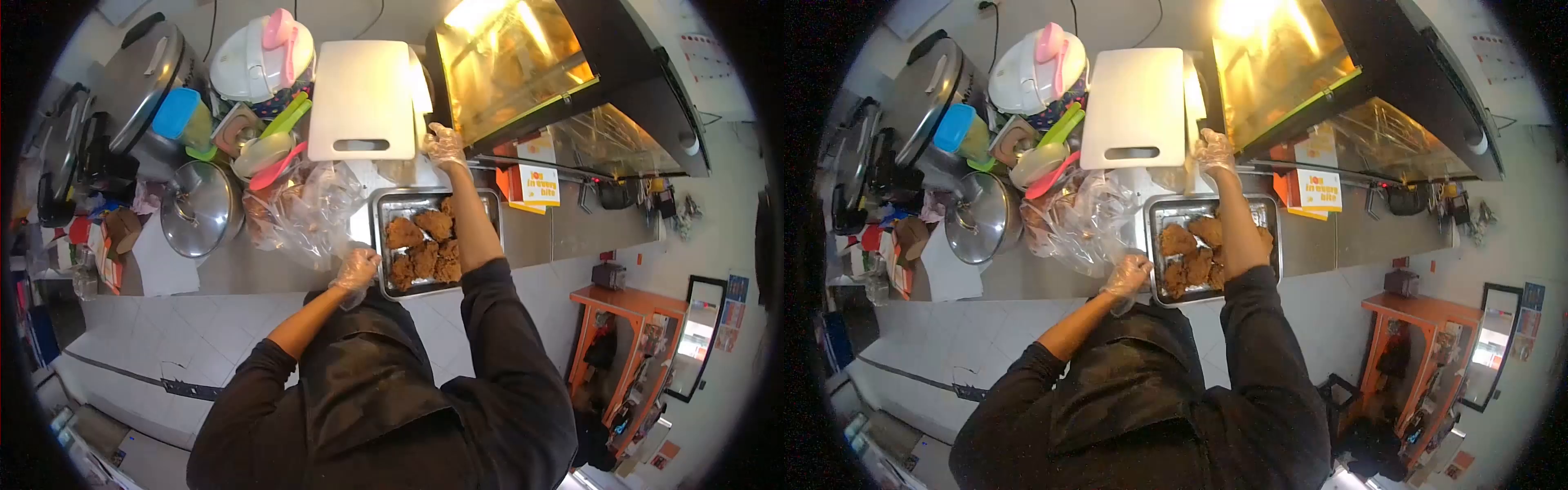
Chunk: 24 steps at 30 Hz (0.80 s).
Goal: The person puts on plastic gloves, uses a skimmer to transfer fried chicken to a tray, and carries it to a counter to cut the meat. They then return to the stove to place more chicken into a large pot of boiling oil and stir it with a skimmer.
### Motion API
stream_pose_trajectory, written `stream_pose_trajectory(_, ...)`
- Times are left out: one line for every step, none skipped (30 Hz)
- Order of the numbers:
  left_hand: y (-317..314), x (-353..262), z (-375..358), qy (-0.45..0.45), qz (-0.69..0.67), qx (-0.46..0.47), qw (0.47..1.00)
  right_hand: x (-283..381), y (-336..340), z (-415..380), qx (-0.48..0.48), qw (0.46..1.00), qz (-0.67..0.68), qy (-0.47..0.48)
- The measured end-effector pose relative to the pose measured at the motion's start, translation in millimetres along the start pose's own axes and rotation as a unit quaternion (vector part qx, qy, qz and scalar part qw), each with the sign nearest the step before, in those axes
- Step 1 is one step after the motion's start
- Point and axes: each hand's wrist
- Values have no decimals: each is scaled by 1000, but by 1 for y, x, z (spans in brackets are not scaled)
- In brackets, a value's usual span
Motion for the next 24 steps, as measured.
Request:
stream_pose_trajectory(-3, 9, 4, -3, 7, 3, 1000, 9, 15, -19, -20, 999, 47, 1)
stream_pose_trajectory(-6, 17, 8, -6, 14, 4, 1000, 23, 38, -46, -32, 993, 113, -5)
stream_pose_trajectory(-8, 25, 14, -11, 21, 3, 1000, 32, 60, -78, -45, 983, 179, -9)
stream_pose_trajectory(-11, 31, 16, -18, 7, -5, 1000, 30, 76, -110, -38, 980, 194, -28)
stream_pose_trajectory(-8, 22, 14, -12, 18, -3, 1000, 26, 91, -143, -32, 976, 209, -46)
stream_pose_trajectory(-8, 15, 15, -10, 41, -25, 999, 28, 101, -179, -17, 959, 256, -118)
stream_pose_trajectory(-11, 11, 15, -9, 64, -46, 997, 27, 110, -217, -3, 934, 302, -190)
stream_pose_trajectory(-17, 23, 19, -21, 84, -73, 994, -9, 95, -256, -6, 931, 312, -188)
stream_pose_trajectory(-23, 45, 34, -37, 106, -102, 988, -56, 68, -289, -13, 928, 323, -182)
stream_pose_trajectory(-23, 57, 48, -56, 129, -131, 981, -81, 50, -322, -44, 902, 376, -205)
stream_pose_trajectory(-21, 58, 53, -41, 121, -131, 983, -96, 34, -352, -77, 870, 429, -230)
stream_pose_trajectory(-21, 59, 54, -26, 115, -128, 985, -106, 25, -375, -79, 839, 409, -349)
stream_pose_trajectory(-21, 60, 55, -9, 110, -125, 986, -113, 19, -391, -78, 793, 387, -463)
stream_pose_trajectory(-20, 68, 59, -2, 114, -125, 986, -120, 15, -399, -105, 756, 420, -491)
stream_pose_trajectory(-19, 81, 63, 8, 119, -125, 985, -124, 10, -407, -128, 714, 453, -518)
stream_pose_trajectory(-20, 86, 62, 20, 125, -127, 984, -130, 5, -415, -148, 670, 485, -542)
stream_pose_trajectory(-22, 81, 54, 28, 115, -115, 986, -137, -2, -418, -138, 650, 536, -520)
stream_pose_trajectory(-22, 73, 44, 37, 105, -104, 988, -144, -8, -418, -127, 629, 586, -495)
stream_pose_trajectory(-22, 66, 34, 47, 94, -95, 990, -151, -15, -416, -115, 606, 633, -468)
stream_pose_trajectory(-24, 76, 33, 50, 101, -100, 989, -156, -21, -411, -110, 605, 664, -426)
stream_pose_trajectory(-28, 60, 20, 62, 75, -100, 990, -163, -30, -408, -115, 613, 652, -432)
stream_pose_trajectory(-36, 46, 4, 75, 47, -101, 991, -168, -40, -404, -119, 622, 639, -438)
stream_pose_trajectory(-43, 35, -8, 88, 16, -103, 991, -172, -45, -399, -122, 633, 624, -443)
stream_pose_trajectory(-44, 37, -10, 74, -13, -98, 992, -173, -50, -394, -146, 635, 608, -453)
Point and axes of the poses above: each hand's wrist, its own z-axis towards the middle knuckle, its own y-axis out of the back of the hand, x = y × z, and after that the axes turned 2 degrees about x, right-handed
